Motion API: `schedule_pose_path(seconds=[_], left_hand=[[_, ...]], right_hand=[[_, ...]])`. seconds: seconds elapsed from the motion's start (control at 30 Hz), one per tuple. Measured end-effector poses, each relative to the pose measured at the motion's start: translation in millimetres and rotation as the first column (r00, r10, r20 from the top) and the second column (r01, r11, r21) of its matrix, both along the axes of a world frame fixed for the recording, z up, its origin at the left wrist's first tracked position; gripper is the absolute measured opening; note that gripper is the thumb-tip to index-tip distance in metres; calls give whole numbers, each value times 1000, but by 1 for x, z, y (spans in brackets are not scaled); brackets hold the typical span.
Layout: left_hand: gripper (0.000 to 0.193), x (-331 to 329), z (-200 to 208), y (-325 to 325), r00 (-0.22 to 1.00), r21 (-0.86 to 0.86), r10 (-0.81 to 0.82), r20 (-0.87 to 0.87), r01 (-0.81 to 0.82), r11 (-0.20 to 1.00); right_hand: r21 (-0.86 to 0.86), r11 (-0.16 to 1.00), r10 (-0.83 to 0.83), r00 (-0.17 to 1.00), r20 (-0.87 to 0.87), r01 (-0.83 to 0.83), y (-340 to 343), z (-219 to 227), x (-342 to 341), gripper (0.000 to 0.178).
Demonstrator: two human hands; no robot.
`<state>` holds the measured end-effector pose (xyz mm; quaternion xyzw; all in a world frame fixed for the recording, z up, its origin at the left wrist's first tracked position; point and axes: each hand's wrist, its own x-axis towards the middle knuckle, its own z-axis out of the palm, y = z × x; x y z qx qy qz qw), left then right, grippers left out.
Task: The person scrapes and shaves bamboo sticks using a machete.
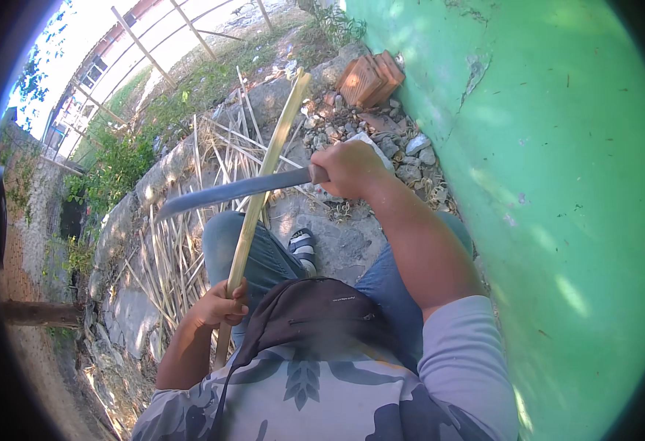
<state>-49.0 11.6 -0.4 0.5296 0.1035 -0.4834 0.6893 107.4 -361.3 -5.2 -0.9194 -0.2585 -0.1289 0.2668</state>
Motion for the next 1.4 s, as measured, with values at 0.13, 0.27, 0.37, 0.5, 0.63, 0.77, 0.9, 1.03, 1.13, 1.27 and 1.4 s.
schedule_pose_path(seconds=[0.13,0.27,0.37,0.5,0.63,0.77,0.9,1.03,1.13,1.27,1.4], left_hand=[[34,-7,7,11,997,27,-69,-16,70,997],[35,-14,18,16,999,140,-37,-16,38,989],[34,-13,4,20,998,199,-38,-43,46,979],[36,-20,-2,13,998,79,-1,-55,5,997],[36,-16,-2,9,998,39,-6,-64,9,999],[35,-21,7,24,997,63,-41,-69,45,997],[32,-34,11,46,997,84,-66,-27,68,994],[32,-39,16,43,1000,101,19,6,-20,995],[33,-33,8,38,997,60,56,54,-60,996],[33,-18,9,21,989,116,49,139,-66,991],[33,3,17,-4,967,221,71,245,-127,967]], right_hand=[[-98,988,-119,993,8,119,-27,-3,16,14],[-7,873,-473,842,-260,489,-62,-16,24,12],[-52,898,-437,869,-232,437,-49,-8,16,13],[21,980,-191,973,-125,196,-28,-19,15,15],[-120,993,-13,1000,-11,12,0,-13,3,12],[-36,990,-137,989,50,139,-36,-15,21,14],[180,793,-534,806,-254,582,-86,-44,43,30],[413,518,-569,663,-487,749,-91,-63,51,31],[465,428,-513,632,-581,775,-83,-54,50,33],[518,460,-521,691,-501,722,-76,-47,45,33],[504,642,-523,811,-263,578,-69,-27,34,31]])
